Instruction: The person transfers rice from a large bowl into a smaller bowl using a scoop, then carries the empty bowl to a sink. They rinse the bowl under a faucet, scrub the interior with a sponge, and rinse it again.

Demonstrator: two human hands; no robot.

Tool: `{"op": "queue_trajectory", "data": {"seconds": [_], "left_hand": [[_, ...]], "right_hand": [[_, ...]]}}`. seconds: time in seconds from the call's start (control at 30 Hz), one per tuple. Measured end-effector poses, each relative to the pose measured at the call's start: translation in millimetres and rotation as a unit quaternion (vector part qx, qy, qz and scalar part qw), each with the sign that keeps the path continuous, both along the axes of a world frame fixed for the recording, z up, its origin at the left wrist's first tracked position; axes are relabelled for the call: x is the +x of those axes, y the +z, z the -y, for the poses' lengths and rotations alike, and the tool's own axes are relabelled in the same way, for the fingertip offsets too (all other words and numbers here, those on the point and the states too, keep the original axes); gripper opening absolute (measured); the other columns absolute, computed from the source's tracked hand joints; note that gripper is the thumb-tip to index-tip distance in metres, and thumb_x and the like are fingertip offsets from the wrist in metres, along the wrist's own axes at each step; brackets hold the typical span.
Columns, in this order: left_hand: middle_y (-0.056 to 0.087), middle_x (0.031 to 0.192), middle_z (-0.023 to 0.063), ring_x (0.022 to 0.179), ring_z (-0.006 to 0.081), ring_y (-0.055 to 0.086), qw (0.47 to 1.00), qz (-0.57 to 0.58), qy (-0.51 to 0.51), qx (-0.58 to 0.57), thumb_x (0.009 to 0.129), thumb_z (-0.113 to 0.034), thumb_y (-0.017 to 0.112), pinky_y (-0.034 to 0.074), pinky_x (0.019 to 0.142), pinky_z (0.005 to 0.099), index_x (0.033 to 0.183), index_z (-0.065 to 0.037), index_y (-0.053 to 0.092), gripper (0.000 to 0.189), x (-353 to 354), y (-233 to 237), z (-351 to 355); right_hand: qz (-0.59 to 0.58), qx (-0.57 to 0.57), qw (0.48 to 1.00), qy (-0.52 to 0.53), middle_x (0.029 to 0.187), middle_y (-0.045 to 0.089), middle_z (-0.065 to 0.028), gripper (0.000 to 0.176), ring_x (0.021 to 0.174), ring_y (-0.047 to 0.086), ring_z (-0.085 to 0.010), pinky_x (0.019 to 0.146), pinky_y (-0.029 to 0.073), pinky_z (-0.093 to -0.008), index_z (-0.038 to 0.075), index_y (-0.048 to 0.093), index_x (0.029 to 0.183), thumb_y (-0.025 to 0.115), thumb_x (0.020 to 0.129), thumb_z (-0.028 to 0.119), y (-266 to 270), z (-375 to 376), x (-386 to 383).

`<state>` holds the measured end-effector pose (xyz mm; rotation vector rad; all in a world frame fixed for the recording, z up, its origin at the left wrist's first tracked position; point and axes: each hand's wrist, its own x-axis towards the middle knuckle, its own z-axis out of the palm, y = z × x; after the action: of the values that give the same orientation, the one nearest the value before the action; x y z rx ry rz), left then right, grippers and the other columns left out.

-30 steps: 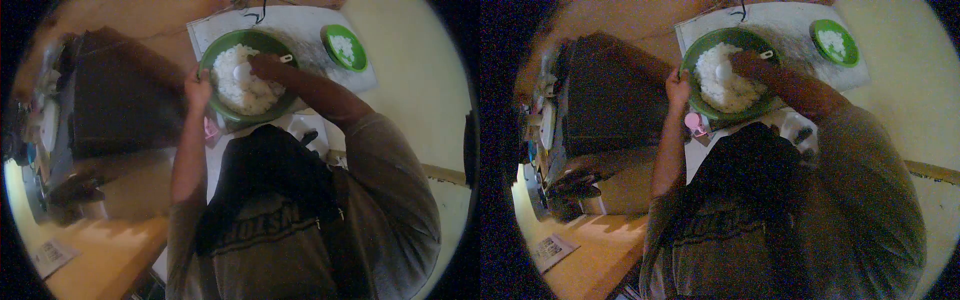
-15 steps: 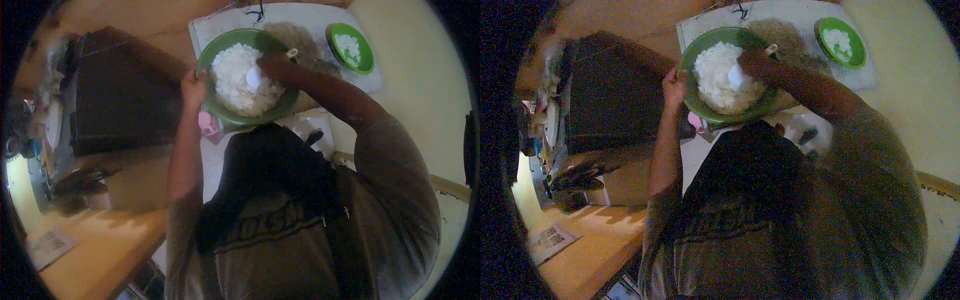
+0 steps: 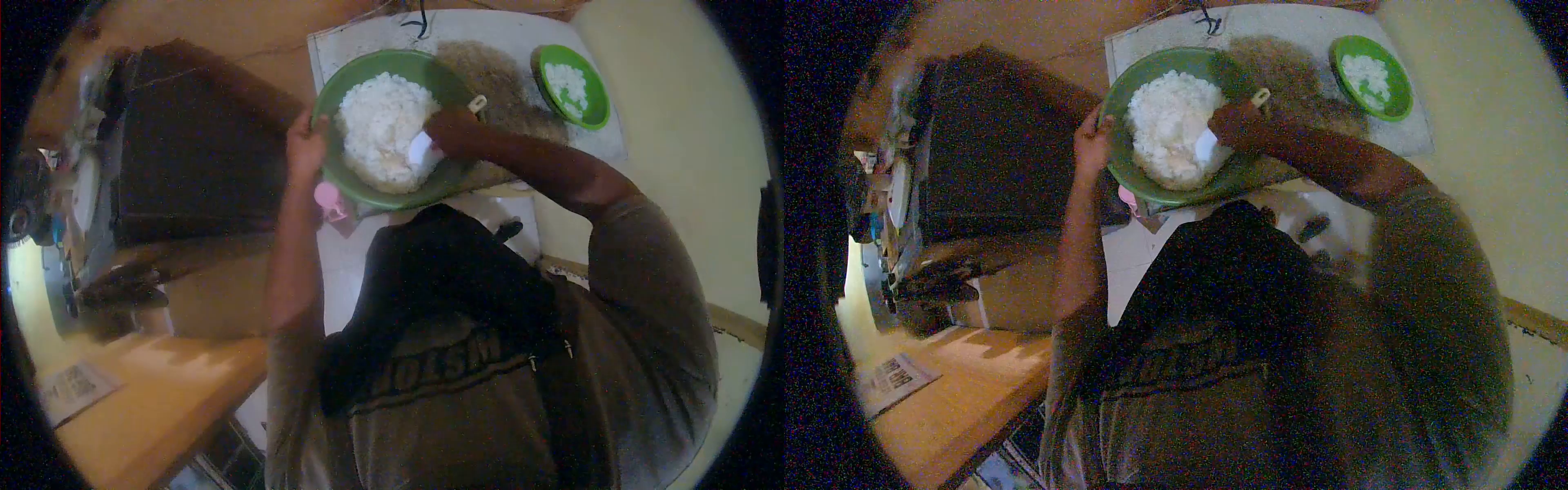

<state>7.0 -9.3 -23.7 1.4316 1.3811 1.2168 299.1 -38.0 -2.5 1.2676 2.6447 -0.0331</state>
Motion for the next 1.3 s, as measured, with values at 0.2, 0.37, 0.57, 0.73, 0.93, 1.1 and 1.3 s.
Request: {"op": "queue_trajectory", "data": {"seconds": [0.2, 0.37, 0.57, 0.73, 0.93, 1.1, 1.3], "left_hand": [[0.067, 0.102, 0.0098, 0.090, 0.0152, 0.061, 0.999, -0.021, -0.006, 0.029, 0.089, -0.017, 0.060, 0.047, 0.082, 0.0302, 0.116, -0.006, 0.063, 0.029, -6.0, -23.1, -14.9], [0.068, 0.097, 0.0110, 0.088, 0.0183, 0.062, 1.000, 0.004, -0.001, -0.024, 0.090, -0.017, 0.059, 0.048, 0.081, 0.0320, 0.114, -0.004, 0.062, 0.028, -2.0, -10.3, -9.7], [0.068, 0.088, 0.0109, 0.080, 0.0183, 0.061, 0.992, 0.028, -0.008, 0.124, 0.091, -0.024, 0.057, 0.048, 0.074, 0.0335, 0.106, -0.002, 0.065, 0.028, 2.0, -24.7, -8.8], [0.068, 0.088, 0.0095, 0.080, 0.0174, 0.061, 1.000, 0.025, 0.008, 0.015, 0.093, -0.029, 0.053, 0.048, 0.075, 0.0326, 0.109, -0.004, 0.066, 0.032, 0.0, -28.3, -20.6], [0.068, 0.091, 0.0138, 0.081, 0.0224, 0.063, 0.997, -0.028, 0.041, 0.064, 0.094, -0.028, 0.051, 0.049, 0.076, 0.0348, 0.113, -0.004, 0.063, 0.033, 4.2, -8.2, -6.5], [0.068, 0.090, 0.0158, 0.082, 0.0285, 0.065, 0.992, -0.053, 0.054, 0.102, 0.094, -0.026, 0.051, 0.050, 0.076, 0.0368, 0.110, -0.003, 0.064, 0.032, 7.8, -6.0, -8.4], [0.068, 0.089, 0.0194, 0.082, 0.0325, 0.066, 0.989, -0.088, 0.060, 0.105, 0.092, -0.025, 0.052, 0.050, 0.075, 0.0392, 0.103, -0.001, 0.065, 0.030, -16.8, 2.0, -10.4]], "right_hand": [[-0.054, -0.067, 0.991, -0.100, 0.086, 0.066, -0.0156, 0.023, 0.079, 0.066, -0.0306, 0.066, 0.052, -0.0467, 0.007, 0.064, 0.093, 0.064, 0.078, 0.025, 29.6, -5.3, -23.1], [-0.088, -0.139, 0.986, -0.004, 0.091, 0.066, -0.0175, 0.032, 0.082, 0.066, -0.0342, 0.072, 0.051, -0.0493, 0.018, 0.063, 0.113, 0.058, 0.081, 0.023, 42.7, 33.7, -78.6], [-0.143, -0.067, 0.987, -0.019, 0.085, 0.068, -0.0142, 0.026, 0.071, 0.067, -0.0321, 0.067, 0.052, -0.0470, 0.019, 0.069, 0.103, 0.056, 0.080, 0.020, -26.7, -4.1, -62.8], [-0.051, -0.018, 0.995, 0.080, 0.091, 0.067, -0.0138, 0.020, 0.082, 0.066, -0.0313, 0.073, 0.053, -0.0467, 0.010, 0.067, 0.094, 0.057, 0.081, 0.021, -7.1, -34.6, -50.3], [-0.090, -0.113, 0.989, 0.006, 0.115, 0.061, -0.0145, 0.030, 0.110, 0.054, -0.0298, 0.096, 0.041, -0.0433, 0.009, 0.064, 0.107, 0.059, 0.083, 0.026, 25.7, -122.5, -34.2], [-0.030, -0.170, 0.961, -0.218, 0.093, 0.069, -0.0125, 0.025, 0.085, 0.064, -0.0292, 0.079, 0.050, -0.0453, 0.005, 0.069, 0.087, 0.060, 0.078, 0.027, 48.3, -111.2, -114.8], [0.079, -0.110, 0.988, 0.069, 0.083, 0.068, -0.0145, 0.017, 0.075, 0.066, -0.0307, 0.063, 0.053, -0.0436, 0.005, 0.069, 0.077, 0.060, 0.071, 0.018, -9.4, -90.0, -148.0]]}}
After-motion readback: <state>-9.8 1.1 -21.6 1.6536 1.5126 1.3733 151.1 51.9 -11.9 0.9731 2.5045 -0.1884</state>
